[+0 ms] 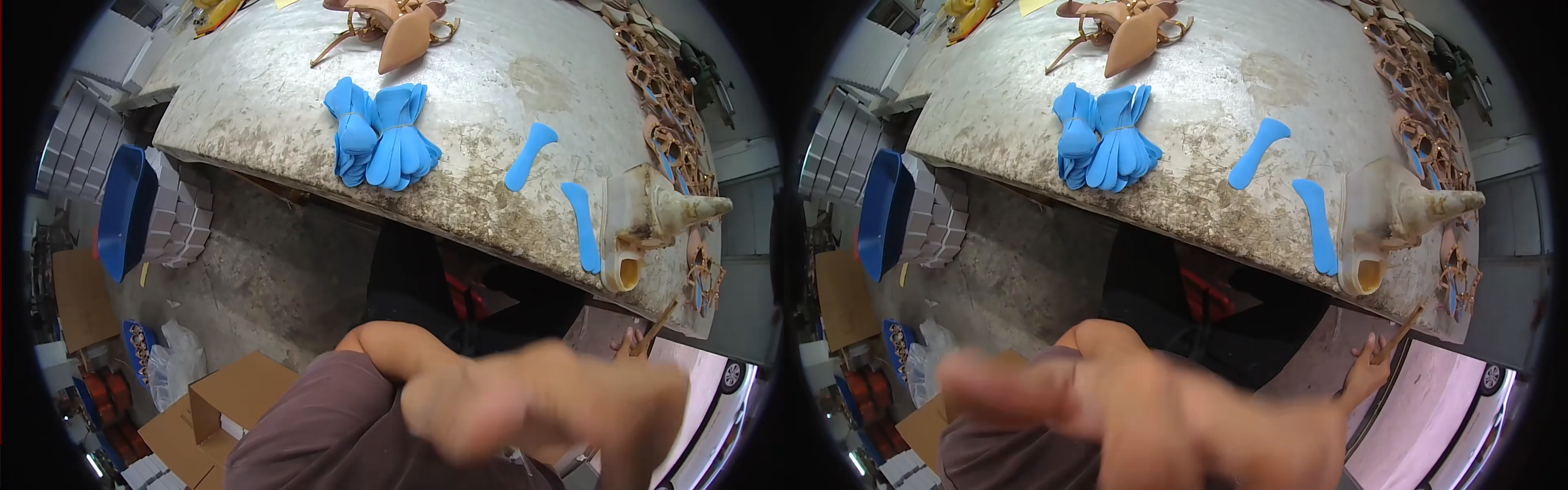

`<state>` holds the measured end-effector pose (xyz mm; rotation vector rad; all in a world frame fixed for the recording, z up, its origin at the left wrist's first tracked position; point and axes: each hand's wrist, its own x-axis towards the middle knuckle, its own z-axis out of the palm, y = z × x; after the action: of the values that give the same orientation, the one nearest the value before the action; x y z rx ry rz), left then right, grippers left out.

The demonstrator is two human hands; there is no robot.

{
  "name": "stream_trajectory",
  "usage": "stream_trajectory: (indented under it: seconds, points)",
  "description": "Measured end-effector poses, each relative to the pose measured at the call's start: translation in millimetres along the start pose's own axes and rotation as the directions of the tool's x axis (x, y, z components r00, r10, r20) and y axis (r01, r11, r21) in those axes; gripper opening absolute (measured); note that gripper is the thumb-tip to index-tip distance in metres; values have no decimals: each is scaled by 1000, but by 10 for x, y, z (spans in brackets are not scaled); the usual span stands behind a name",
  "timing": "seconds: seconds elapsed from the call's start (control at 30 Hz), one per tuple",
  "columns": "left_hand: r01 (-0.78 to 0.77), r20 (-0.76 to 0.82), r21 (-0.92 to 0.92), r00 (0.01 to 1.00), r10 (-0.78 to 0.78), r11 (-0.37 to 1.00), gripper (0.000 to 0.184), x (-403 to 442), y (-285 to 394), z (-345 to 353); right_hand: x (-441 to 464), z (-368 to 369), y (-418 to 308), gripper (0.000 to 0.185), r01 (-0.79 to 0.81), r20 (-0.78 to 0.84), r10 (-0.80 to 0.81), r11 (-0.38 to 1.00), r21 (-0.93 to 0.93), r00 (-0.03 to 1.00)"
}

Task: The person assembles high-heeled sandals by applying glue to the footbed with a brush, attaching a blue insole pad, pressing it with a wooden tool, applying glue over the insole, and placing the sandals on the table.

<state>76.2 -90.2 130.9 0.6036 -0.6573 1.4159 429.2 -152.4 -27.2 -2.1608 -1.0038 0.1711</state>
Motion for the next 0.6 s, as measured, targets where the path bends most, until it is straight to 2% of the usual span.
stream_trajectory:
  seconds: [0.03,0.07,0.1,0.13,0.17,0.2,0.23,0.27,0.3,0.33,0.4,0.47,0.53,0.6]
  points:
    - [-6,6,5,1000,6,1000,60,38,-8,-23,-33,15,-16,47,-2,-16,3,999,37,1000]
    - [135,-230,276,971,-71,951,72,149,56,-134,-44,-46,-54,46,-19,5,19,997,-81,1000]
    - [320,-462,479,884,-75,818,84,355,188,-305,-67,-76,4,46,-17,-11,17,997,-78,1000]
    - [294,-332,824,943,-7,485,69,585,362,-758,-74,-98,100,46,-38,-8,38,995,-90,999]
    - [374,-374,927,927,4,42,55,868,558,-1120,-66,-126,158,46,-53,2,54,993,-102,999]
    - [322,-308,888,947,96,-328,52,1137,706,-1616,-75,-131,125,46,-38,3,39,995,-87,999]
    - [235,-169,714,972,164,-660,54,1417,949,-2144,-120,-119,62,46,-71,21,72,995,-74,997]
    - [262,-44,427,962,269,-866,52,1623,1146,-2578,-144,-123,41,46,-112,24,113,992,-63,993]
    - [205,-136,129,973,187,-970,44,1853,1461,-3174,-131,-114,66,46,-117,0,117,992,-43,993]
    - [187,-333,74,930,152,-980,47,1916,1681,-3395,-121,-90,99,44,-123,-9,123,992,-1,992]
    - [-30,-441,-238,894,80,-971,51,1817,1804,-3571,-112,-55,113,43,-147,-42,149,987,58,988]
    - [18,-602,-285,774,193,-958,57,1973,1627,-3523,-116,-56,66,43,-150,-23,153,982,114,988]
    - [109,-664,-375,661,349,-920,52,2068,1516,-3467,-126,-74,-50,43,-197,-6,199,974,114,980]
    - [270,-675,-380,573,465,-885,51,2151,1757,-3820,-129,-121,-105,43,-234,16,234,968,90,972]
